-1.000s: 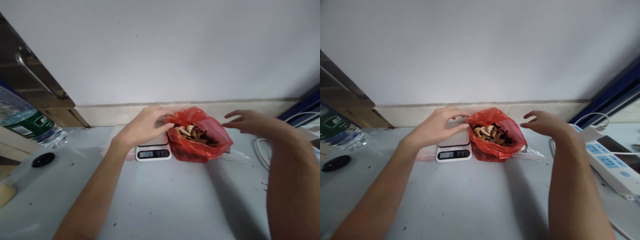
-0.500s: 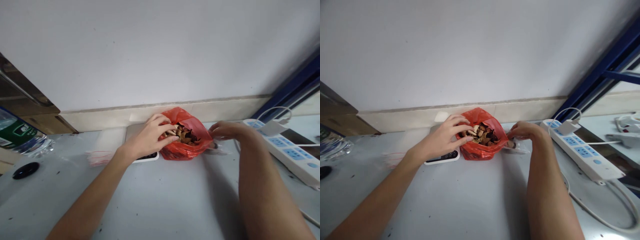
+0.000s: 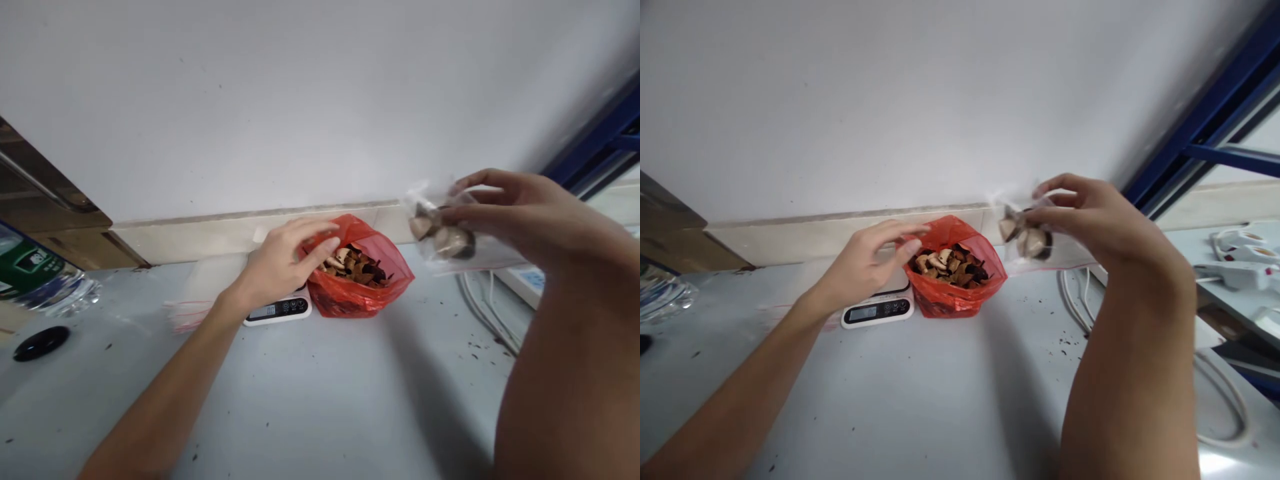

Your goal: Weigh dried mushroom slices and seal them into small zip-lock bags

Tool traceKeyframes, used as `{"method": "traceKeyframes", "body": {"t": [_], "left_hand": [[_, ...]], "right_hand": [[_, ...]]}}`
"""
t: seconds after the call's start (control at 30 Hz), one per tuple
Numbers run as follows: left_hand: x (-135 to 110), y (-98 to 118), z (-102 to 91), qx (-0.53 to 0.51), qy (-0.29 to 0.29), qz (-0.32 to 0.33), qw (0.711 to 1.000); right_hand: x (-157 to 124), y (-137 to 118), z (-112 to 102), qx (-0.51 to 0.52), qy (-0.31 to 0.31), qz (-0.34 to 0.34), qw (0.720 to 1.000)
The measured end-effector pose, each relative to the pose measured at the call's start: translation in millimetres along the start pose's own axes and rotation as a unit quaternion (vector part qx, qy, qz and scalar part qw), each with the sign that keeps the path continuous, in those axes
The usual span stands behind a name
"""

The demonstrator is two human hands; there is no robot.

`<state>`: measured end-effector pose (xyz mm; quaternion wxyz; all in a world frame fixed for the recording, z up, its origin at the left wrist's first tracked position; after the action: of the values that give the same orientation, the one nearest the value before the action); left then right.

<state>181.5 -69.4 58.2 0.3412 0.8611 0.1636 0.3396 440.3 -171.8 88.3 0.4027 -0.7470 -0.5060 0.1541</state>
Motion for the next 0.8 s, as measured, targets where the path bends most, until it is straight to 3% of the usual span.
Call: {"method": "traceKeyframes", "body": {"t": [0.13, 0.2, 0.27, 0.47, 0.63, 0.73, 0.8], "left_hand": [[0.9, -0.6, -5.8, -0.165, 0.043, -0.086, 0.982], [0.1, -0.9, -9.1, -0.194, 0.039, -0.114, 0.974], [-1.3, -2.2, -14.5, -0.193, 0.033, -0.128, 0.972], [-7.7, -15.5, -47.0, -0.234, 0.119, -0.147, 0.954], [-14.1, -30.5, -66.5, -0.273, 0.187, -0.175, 0.927], [-19.1, -38.7, -76.4, -0.206, 0.21, -0.204, 0.934], [-22.6, -39.1, -85.4, -0.088, 0.222, -0.215, 0.947]], "right_hand": [[-5.9, -50.1, 42.7, 0.055, -0.136, -0.111, 0.983], [-8.0, -69.3, 67.8, 0.058, -0.205, -0.157, 0.964], [-7.3, -78.2, 84.4, 0.051, -0.227, -0.17, 0.958], [2.9, -63.2, 98.3, -0.044, -0.242, -0.121, 0.962], [8.7, -50.2, 102.4, 0.031, -0.281, -0.089, 0.955], [6.9, -50.6, 111.3, 0.091, -0.306, -0.068, 0.945], [5.8, -54.0, 118.3, 0.106, -0.301, -0.06, 0.946]]}}
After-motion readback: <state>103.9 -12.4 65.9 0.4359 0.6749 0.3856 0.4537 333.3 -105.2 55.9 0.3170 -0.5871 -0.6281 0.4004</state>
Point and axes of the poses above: each hand's wrist, its own x-axis towards the middle knuckle, its own z-axis out of the palm, y = z × x, the point moved 5 cm from there along x, towards the middle knuckle, and after that the axes turned 7 degrees about -x, right-handed, at the moved point
